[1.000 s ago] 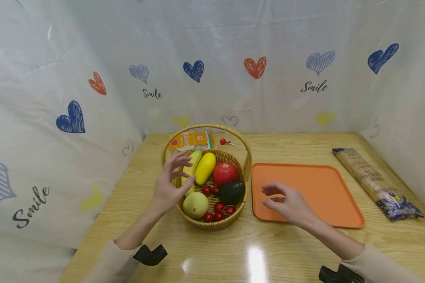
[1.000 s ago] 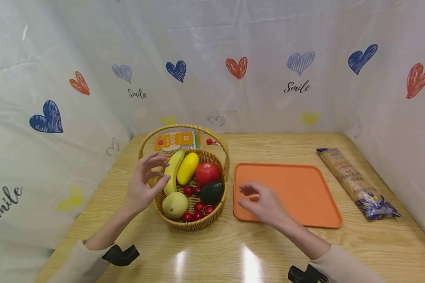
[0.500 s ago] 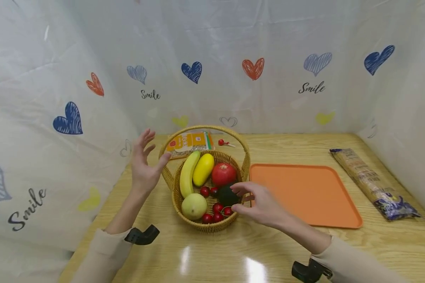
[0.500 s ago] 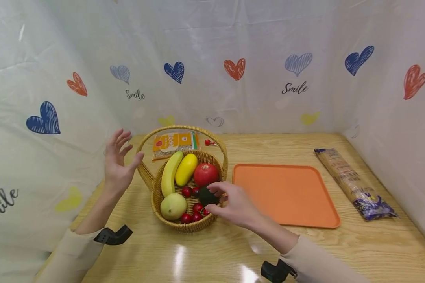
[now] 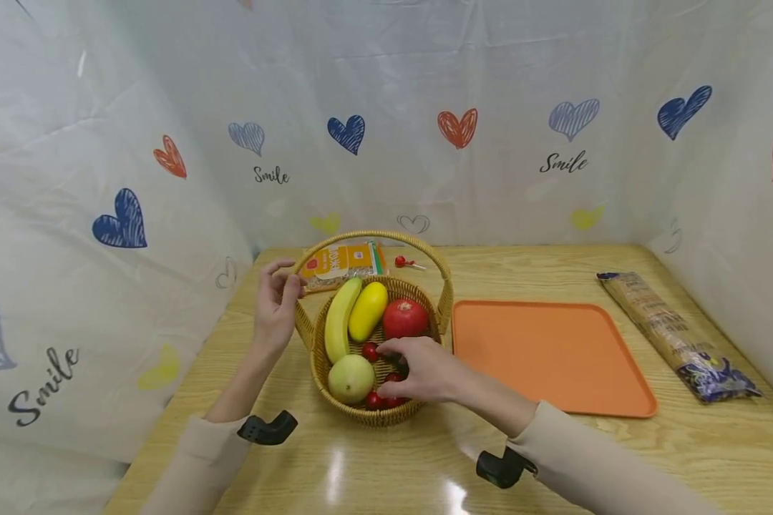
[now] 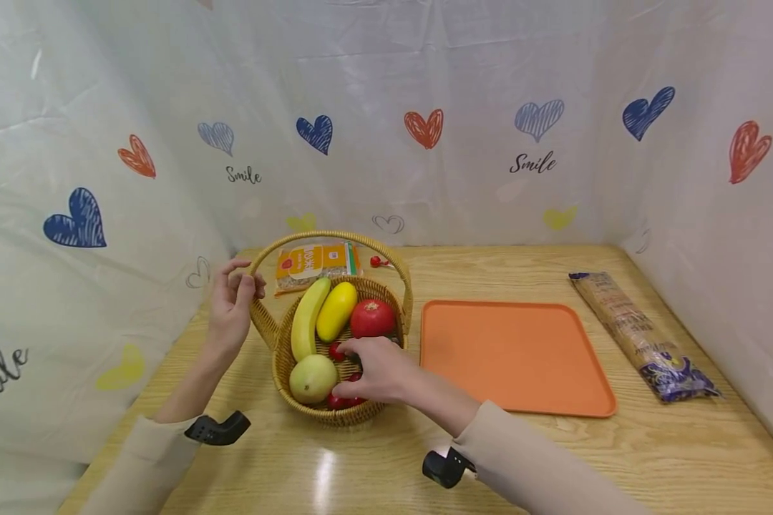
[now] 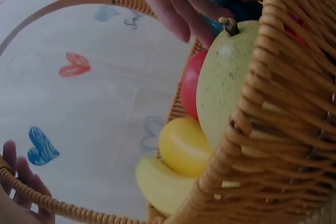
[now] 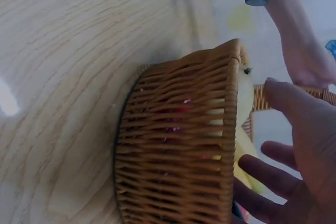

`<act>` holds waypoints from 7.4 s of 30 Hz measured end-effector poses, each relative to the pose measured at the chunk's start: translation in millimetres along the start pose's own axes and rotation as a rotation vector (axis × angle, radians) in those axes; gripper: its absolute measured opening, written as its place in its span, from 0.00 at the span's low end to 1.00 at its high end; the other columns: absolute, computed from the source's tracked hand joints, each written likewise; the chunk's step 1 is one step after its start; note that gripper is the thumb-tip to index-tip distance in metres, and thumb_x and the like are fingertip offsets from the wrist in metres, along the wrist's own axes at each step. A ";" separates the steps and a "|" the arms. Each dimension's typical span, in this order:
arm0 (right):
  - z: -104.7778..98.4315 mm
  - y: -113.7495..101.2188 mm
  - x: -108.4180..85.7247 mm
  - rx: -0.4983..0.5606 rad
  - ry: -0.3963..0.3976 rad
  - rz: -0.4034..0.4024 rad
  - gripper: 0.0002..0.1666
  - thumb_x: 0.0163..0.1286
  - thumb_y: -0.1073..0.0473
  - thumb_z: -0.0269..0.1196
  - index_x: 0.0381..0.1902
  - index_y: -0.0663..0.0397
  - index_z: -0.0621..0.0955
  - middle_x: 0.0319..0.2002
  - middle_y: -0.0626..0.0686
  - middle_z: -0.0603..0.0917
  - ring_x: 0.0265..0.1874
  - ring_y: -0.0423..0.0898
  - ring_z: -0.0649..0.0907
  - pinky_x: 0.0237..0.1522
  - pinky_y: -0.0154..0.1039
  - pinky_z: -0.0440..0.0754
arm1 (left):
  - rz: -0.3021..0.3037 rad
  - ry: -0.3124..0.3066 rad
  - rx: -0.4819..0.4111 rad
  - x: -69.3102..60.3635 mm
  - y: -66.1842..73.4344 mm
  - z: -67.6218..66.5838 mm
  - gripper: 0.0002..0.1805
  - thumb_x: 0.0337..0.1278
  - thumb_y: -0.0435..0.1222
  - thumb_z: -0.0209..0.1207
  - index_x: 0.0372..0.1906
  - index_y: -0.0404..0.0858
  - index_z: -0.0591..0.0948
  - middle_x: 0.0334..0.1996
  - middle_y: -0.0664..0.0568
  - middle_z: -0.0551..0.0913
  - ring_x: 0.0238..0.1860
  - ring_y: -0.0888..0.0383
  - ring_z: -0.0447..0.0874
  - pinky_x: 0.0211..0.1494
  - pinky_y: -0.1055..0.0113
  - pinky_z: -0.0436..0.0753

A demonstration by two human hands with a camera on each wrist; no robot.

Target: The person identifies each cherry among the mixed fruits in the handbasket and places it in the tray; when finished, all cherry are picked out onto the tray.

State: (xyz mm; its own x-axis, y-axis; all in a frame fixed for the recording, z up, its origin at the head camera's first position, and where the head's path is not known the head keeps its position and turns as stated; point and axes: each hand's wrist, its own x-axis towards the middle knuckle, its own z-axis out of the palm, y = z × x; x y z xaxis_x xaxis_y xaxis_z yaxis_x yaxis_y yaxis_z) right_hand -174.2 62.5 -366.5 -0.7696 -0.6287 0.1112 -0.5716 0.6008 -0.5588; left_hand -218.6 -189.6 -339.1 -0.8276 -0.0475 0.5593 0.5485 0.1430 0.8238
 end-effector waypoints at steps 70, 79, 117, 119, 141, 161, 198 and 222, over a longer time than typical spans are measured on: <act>-46.0 28.3 -35.8 0.203 0.294 -0.194 0.12 0.57 0.67 0.68 0.40 0.53 0.84 0.39 0.46 0.83 0.38 0.42 0.81 0.26 0.33 0.82 | 0.026 0.052 -0.091 -2.3 -5.4 7.1 0.09 0.73 0.34 0.40 0.52 0.38 0.66 0.26 0.51 0.63 0.30 0.52 0.60 0.34 0.70 0.64; -77.6 80.9 -45.7 0.202 0.441 0.126 0.13 0.60 0.60 0.68 0.44 0.53 0.84 0.40 0.53 0.85 0.35 0.46 0.84 0.20 0.36 0.79 | 0.036 0.053 -0.080 -0.2 -8.4 7.6 0.09 0.73 0.34 0.40 0.51 0.38 0.67 0.27 0.51 0.65 0.30 0.55 0.62 0.34 0.71 0.66; -22.4 162.3 -23.6 -0.115 0.412 0.353 0.15 0.62 0.60 0.66 0.47 0.59 0.84 0.37 0.55 0.85 0.31 0.48 0.82 0.32 0.45 0.80 | 0.023 0.056 -0.079 0.0 -5.8 7.6 0.09 0.73 0.30 0.39 0.51 0.37 0.66 0.26 0.49 0.64 0.30 0.56 0.62 0.34 0.72 0.66; -24.7 161.2 -24.2 -0.104 0.408 0.363 0.17 0.63 0.59 0.66 0.49 0.59 0.83 0.36 0.55 0.85 0.30 0.48 0.82 0.30 0.45 0.79 | 0.016 0.058 -0.079 0.0 -6.0 7.8 0.09 0.73 0.30 0.39 0.51 0.37 0.66 0.27 0.48 0.64 0.30 0.57 0.62 0.35 0.71 0.66; -61.6 82.2 -52.9 0.257 0.323 0.050 0.15 0.59 0.58 0.69 0.44 0.52 0.83 0.40 0.48 0.84 0.40 0.44 0.82 0.42 0.43 0.83 | 0.028 0.048 -0.074 1.7 -4.0 7.7 0.09 0.73 0.34 0.40 0.52 0.38 0.66 0.26 0.51 0.63 0.30 0.54 0.61 0.36 0.70 0.66; -4.8 8.7 -3.7 0.454 0.034 -0.083 0.15 0.58 0.61 0.69 0.44 0.55 0.82 0.40 0.49 0.83 0.37 0.47 0.84 0.39 0.36 0.83 | 0.036 0.053 -0.089 -0.5 -8.1 7.3 0.09 0.72 0.30 0.40 0.52 0.38 0.66 0.25 0.54 0.65 0.28 0.54 0.60 0.31 0.69 0.63; 33.2 -3.6 36.4 -0.060 -0.390 0.012 0.10 0.56 0.66 0.69 0.33 0.45 0.87 0.28 0.37 0.83 0.34 0.31 0.79 0.39 0.25 0.76 | 0.009 0.029 -0.104 -2.4 -7.7 4.1 0.11 0.72 0.35 0.43 0.53 0.36 0.66 0.32 0.52 0.69 0.34 0.57 0.65 0.39 0.70 0.69; -21.1 5.2 -14.4 0.497 -0.093 -0.062 0.16 0.59 0.66 0.65 0.46 0.52 0.83 0.41 0.45 0.83 0.40 0.43 0.81 0.40 0.39 0.83 | 0.155 -0.025 -0.084 -11.3 -16.4 -10.7 0.21 0.65 0.22 0.47 0.63 0.30 0.68 0.46 0.46 0.78 0.42 0.56 0.79 0.47 0.70 0.80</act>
State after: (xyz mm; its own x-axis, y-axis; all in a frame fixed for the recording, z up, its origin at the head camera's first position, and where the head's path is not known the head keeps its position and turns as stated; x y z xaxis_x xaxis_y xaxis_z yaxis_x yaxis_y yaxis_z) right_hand -172.1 85.1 -353.7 -0.6967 -0.7110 0.0955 -0.3938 0.2677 -0.8793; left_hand -217.0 -201.9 -358.0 -0.7344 -0.0070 0.6787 0.6771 0.0635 0.7332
